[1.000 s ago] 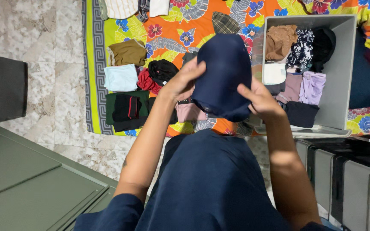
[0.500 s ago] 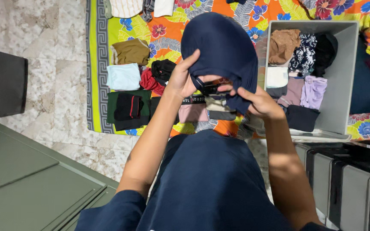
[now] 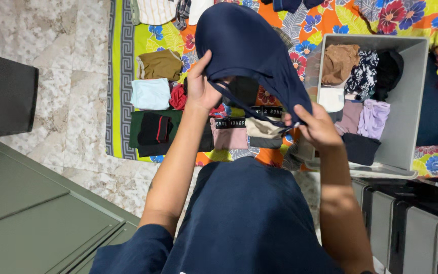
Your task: The person picks up several garments from a bed including a pair of shorts, a shirt, and a belt, then folds each item by hand and places them one at a time into a storage bin.
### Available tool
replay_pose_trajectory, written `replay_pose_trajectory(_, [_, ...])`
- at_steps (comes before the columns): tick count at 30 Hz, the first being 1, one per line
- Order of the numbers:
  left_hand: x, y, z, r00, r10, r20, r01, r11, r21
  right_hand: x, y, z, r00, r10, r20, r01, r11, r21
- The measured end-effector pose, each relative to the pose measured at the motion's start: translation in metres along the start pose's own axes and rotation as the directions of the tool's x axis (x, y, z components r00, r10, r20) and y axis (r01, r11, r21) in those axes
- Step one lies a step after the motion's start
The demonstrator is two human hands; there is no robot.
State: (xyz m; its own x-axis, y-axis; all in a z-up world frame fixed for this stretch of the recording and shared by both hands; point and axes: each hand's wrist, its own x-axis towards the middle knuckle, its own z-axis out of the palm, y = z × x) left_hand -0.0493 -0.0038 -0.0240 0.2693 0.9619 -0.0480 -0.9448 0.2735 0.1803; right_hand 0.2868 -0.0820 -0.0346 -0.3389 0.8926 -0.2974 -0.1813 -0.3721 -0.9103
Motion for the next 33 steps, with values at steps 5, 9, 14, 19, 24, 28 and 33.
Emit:
replay_pose_trajectory(5, [-0.001, -0.005, -0.042, 0.995, 0.046, -0.088, -0.023, 0.969, 0.246, -0.022, -0.069, 0.002, 0.974, -0.226, -0.033, 0.224, 0.974, -0.041])
replay_pose_trajectory(9, [-0.008, -0.045, -0.060, 0.938, -0.116, -0.326, 0.239, 0.898, 0.369, -0.016, -0.121, 0.027, 0.963, -0.267, 0.029, 0.269, 0.955, -0.125])
replay_pose_trajectory(14, [-0.031, -0.074, -0.048, 0.856, -0.282, -0.433, 0.517, 0.475, 0.712, 0.001, -0.146, 0.050, 0.975, -0.207, 0.084, 0.219, 0.960, -0.176])
replay_pose_trajectory(19, [-0.023, -0.083, -0.002, 0.942, 0.014, 0.334, -0.318, -0.273, 0.908, -0.004, -0.160, 0.055, 0.977, -0.103, 0.184, 0.150, 0.953, -0.265])
replay_pose_trajectory(24, [0.013, -0.069, 0.060, 0.899, -0.207, 0.385, -0.437, -0.471, 0.766, -0.016, -0.177, 0.052, 0.974, -0.018, 0.226, 0.118, 0.891, -0.438])
replay_pose_trajectory(28, [0.036, -0.064, 0.058, 0.945, -0.324, 0.051, -0.245, -0.593, 0.767, -0.024, -0.185, 0.051, 0.977, -0.157, 0.142, 0.197, 0.921, -0.337])
replay_pose_trajectory(33, [0.030, -0.090, 0.017, 0.863, -0.310, 0.398, -0.385, 0.106, 0.917, -0.024, -0.170, 0.061, 0.915, -0.400, 0.040, 0.402, 0.906, -0.135])
